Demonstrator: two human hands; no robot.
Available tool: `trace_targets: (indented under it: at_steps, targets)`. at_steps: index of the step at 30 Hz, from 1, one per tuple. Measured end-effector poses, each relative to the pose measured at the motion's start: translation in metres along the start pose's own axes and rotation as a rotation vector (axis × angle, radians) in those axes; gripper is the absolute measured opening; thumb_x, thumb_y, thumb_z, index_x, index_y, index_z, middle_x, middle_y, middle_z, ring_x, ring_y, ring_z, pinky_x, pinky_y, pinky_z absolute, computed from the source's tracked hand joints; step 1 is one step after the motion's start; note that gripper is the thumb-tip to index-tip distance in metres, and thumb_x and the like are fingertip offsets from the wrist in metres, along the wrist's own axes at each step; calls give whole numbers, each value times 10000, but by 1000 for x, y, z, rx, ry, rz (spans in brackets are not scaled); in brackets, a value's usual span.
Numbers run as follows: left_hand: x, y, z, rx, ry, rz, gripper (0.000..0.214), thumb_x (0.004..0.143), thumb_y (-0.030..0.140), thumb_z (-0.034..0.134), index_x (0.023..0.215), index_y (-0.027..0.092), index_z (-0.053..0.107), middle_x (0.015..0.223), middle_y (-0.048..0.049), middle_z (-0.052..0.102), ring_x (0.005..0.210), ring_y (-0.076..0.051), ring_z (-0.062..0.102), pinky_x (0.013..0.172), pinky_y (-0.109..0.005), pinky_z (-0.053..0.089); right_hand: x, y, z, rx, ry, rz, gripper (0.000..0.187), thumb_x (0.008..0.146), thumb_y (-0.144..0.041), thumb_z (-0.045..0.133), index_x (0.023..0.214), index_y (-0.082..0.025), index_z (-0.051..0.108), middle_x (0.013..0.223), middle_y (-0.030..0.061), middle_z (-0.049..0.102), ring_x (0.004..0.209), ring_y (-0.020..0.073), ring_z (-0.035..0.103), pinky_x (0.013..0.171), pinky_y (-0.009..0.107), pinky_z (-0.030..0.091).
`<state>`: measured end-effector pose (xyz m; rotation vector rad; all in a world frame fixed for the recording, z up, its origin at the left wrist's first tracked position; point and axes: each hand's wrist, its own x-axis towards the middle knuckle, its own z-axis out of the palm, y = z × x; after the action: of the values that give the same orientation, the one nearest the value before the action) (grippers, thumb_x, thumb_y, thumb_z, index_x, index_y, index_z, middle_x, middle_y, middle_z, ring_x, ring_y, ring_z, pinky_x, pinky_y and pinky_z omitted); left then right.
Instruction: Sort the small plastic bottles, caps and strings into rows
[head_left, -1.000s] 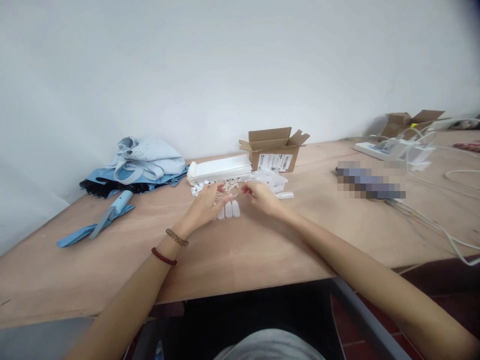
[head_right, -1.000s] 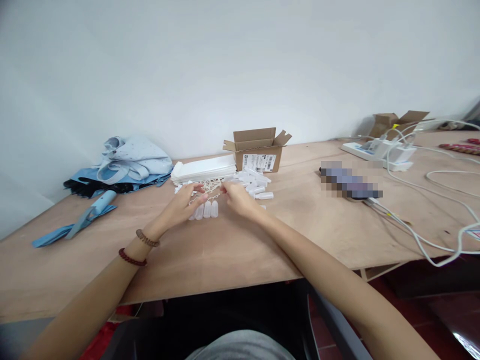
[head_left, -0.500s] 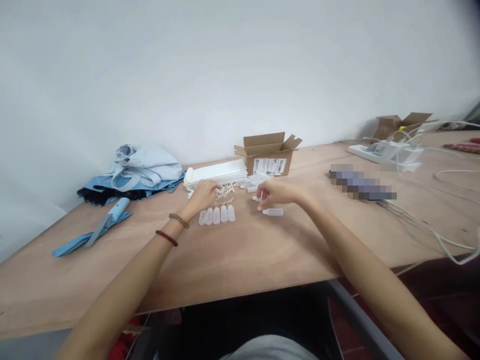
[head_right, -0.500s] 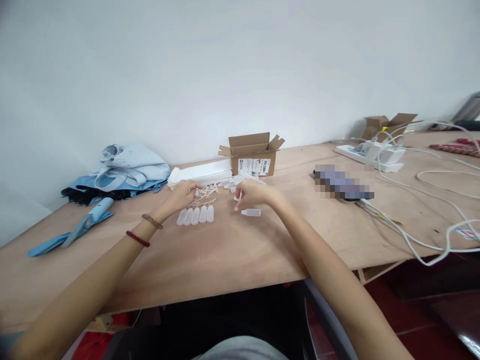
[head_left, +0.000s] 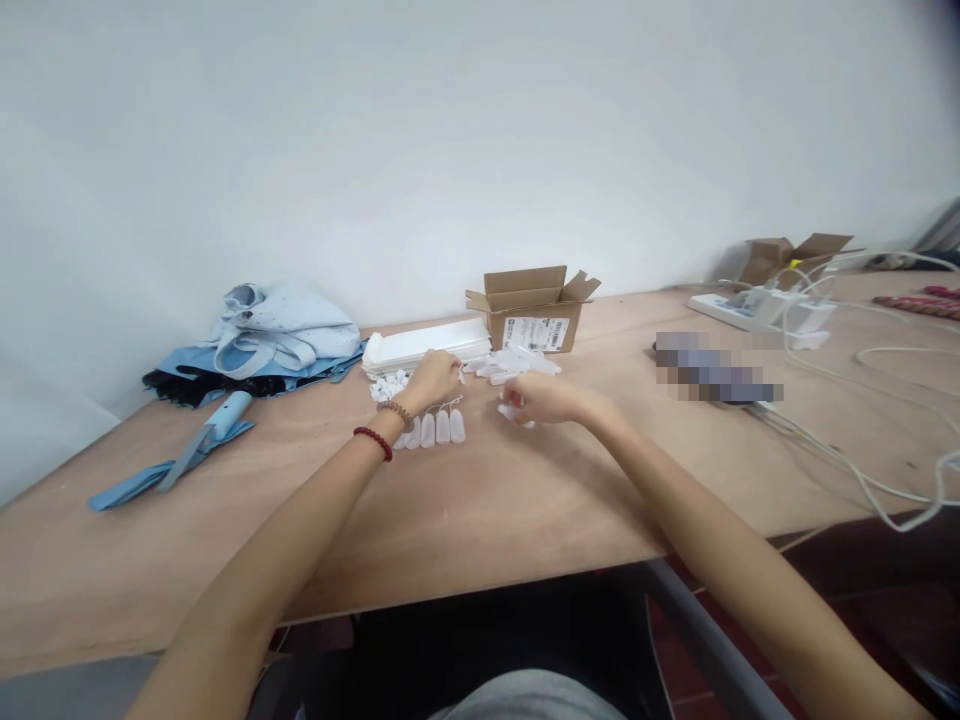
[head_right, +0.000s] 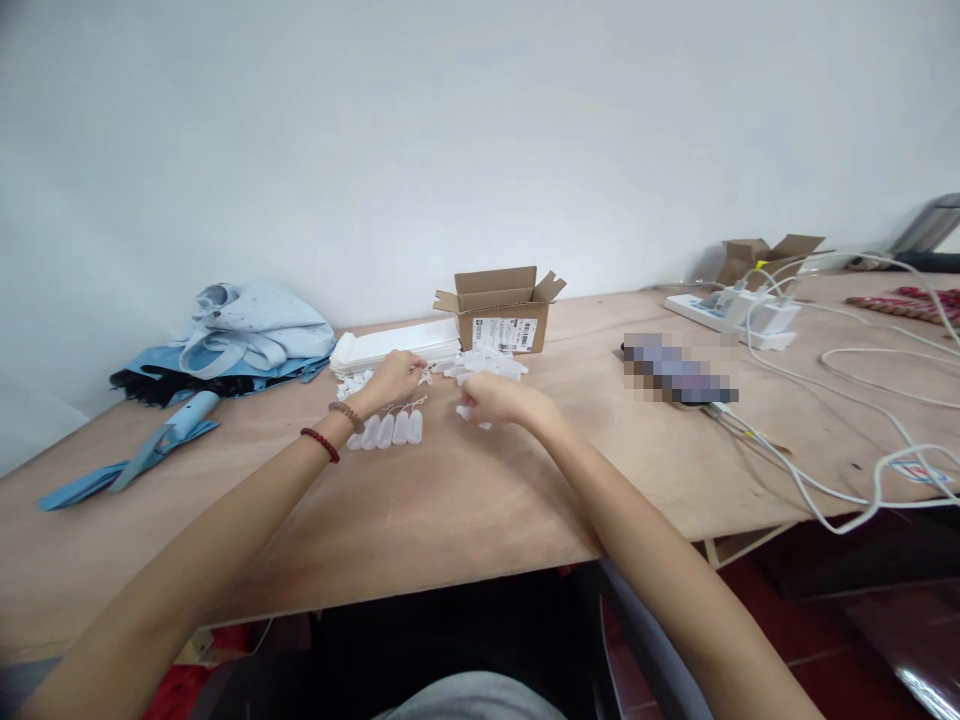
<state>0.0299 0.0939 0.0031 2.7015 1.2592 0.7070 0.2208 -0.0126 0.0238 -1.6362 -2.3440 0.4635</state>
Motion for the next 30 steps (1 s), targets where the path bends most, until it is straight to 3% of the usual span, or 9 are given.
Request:
trace_targets:
  at_steps: [2,6,11,15,22,30]
  targets:
    - [-6,0,-4,22,71,-17,337,749,86,403,889,137,706,966,-126,704,993,-260,613,945,-419,432,4,-5,9,4,173,-126,67,780,-158,547,756,-182,604,725,39,623,624,162,537,580,270,368]
    - [-29,5,-17,-75,267,13,331,795,89,389,963,136,670,1035,-96,682,1001,-206,611,932,-367,465,13,-12,28,-58,382,-235,150,833,-175,504,955,-138,582,936,109,601,831,209,552,716,293,400]
    - [-68,21,-30,-224,499,108,220,858,151,451,927,159,660,967,-74,693,886,-173,638,766,-303,521,20,-18,46,3,512,-211,274,902,-192,417,1146,-101,505,1067,161,535,922,244,541,795,350,427]
    - [-79,28,-35,-242,619,174,140,856,196,524,890,167,657,925,-73,688,842,-171,642,716,-291,534,19,-25,51,93,557,-292,298,919,-194,389,1199,-127,466,1090,152,516,991,251,530,840,378,443]
    - [-79,27,-26,-294,601,106,97,832,211,580,903,160,623,837,-50,683,741,-154,654,677,-279,560,16,-32,54,162,588,-409,287,910,-186,425,1188,-131,472,1064,146,555,988,240,539,850,383,452]
    - [-83,35,-21,-258,559,178,112,833,134,552,897,171,635,882,-55,695,827,-166,655,737,-298,547,19,-28,57,178,572,-385,283,906,-193,428,1181,-154,479,1031,136,582,916,239,562,803,399,471]
